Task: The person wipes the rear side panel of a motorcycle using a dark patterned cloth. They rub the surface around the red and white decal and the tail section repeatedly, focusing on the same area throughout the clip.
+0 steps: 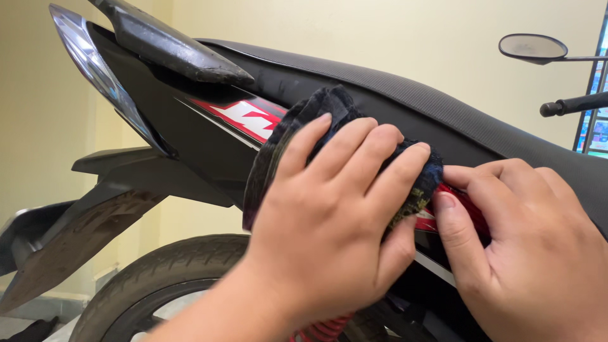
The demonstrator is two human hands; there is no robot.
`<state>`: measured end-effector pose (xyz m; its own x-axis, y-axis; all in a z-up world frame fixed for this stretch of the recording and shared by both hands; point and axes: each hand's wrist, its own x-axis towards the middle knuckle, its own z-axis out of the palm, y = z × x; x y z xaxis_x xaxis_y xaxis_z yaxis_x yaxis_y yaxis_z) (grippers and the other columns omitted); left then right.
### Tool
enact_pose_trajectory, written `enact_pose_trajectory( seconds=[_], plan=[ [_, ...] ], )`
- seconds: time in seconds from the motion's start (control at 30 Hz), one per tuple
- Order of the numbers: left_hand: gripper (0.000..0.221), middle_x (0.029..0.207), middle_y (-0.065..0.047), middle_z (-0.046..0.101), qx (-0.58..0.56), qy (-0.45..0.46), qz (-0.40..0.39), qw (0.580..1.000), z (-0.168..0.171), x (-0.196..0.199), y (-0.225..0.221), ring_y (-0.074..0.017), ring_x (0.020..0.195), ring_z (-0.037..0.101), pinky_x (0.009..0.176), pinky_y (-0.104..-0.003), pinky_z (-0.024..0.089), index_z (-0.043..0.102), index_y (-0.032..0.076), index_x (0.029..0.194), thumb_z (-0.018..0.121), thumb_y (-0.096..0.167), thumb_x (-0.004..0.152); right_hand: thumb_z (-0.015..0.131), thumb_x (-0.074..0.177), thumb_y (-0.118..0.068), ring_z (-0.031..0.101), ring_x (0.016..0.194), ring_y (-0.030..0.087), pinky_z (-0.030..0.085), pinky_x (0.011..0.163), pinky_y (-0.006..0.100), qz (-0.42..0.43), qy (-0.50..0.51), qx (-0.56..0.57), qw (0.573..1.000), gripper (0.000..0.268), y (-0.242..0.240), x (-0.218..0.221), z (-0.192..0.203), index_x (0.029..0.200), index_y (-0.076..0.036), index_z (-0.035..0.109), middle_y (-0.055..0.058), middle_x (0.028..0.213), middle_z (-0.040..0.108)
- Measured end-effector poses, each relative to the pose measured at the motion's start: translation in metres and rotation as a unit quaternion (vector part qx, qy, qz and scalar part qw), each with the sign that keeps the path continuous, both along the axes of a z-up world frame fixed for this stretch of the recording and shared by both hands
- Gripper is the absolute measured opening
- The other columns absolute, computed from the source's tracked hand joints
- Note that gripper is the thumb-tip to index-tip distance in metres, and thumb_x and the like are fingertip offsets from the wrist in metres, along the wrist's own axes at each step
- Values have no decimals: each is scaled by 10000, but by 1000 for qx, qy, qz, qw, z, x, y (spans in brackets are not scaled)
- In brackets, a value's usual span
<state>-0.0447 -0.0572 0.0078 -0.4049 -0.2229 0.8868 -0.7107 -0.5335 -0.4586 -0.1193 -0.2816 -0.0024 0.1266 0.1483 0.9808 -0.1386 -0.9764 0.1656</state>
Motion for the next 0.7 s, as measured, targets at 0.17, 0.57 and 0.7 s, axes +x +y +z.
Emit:
enact_pose_trajectory(
  seconds=[0.17, 0.57, 0.7],
  plan=[
    [617, 1640, -126, 795, 36, -56, 74, 995, 17, 42, 72, -372, 1566, 744, 1386, -565, 432, 747, 165, 1660, 743, 429, 1102, 646, 1196, -393, 714, 1085, 331, 550, 1013, 492, 33, 8, 15, 999, 372, 9, -4, 3, 1419, -325, 934, -27, 1204, 818],
    [551, 1705, -76, 772, -51, -23, 45, 997, -33, 13, 8, -354, 1663, 702, 1402, -592, 358, 755, 197, 1673, 488, 447, 1261, 636, 1182, -417, 743, 1137, 321, 580, 1011, 500, 9, 11, 24, 1000, 363, 11, -5, 4, 1409, -369, 915, -56, 1213, 827],
    [705, 1734, -105, 708, -11, -15, 109, 994, -28, 73, 77, -438, 1745, 558, 1454, -674, 201, 692, 249, 1706, 739, 425, 1025, 642, 1178, -399, 722, 1115, 311, 549, 1037, 456, 31, -9, 22, 999, 384, 10, -1, 1, 1417, -337, 937, -56, 1216, 825]
  ],
)
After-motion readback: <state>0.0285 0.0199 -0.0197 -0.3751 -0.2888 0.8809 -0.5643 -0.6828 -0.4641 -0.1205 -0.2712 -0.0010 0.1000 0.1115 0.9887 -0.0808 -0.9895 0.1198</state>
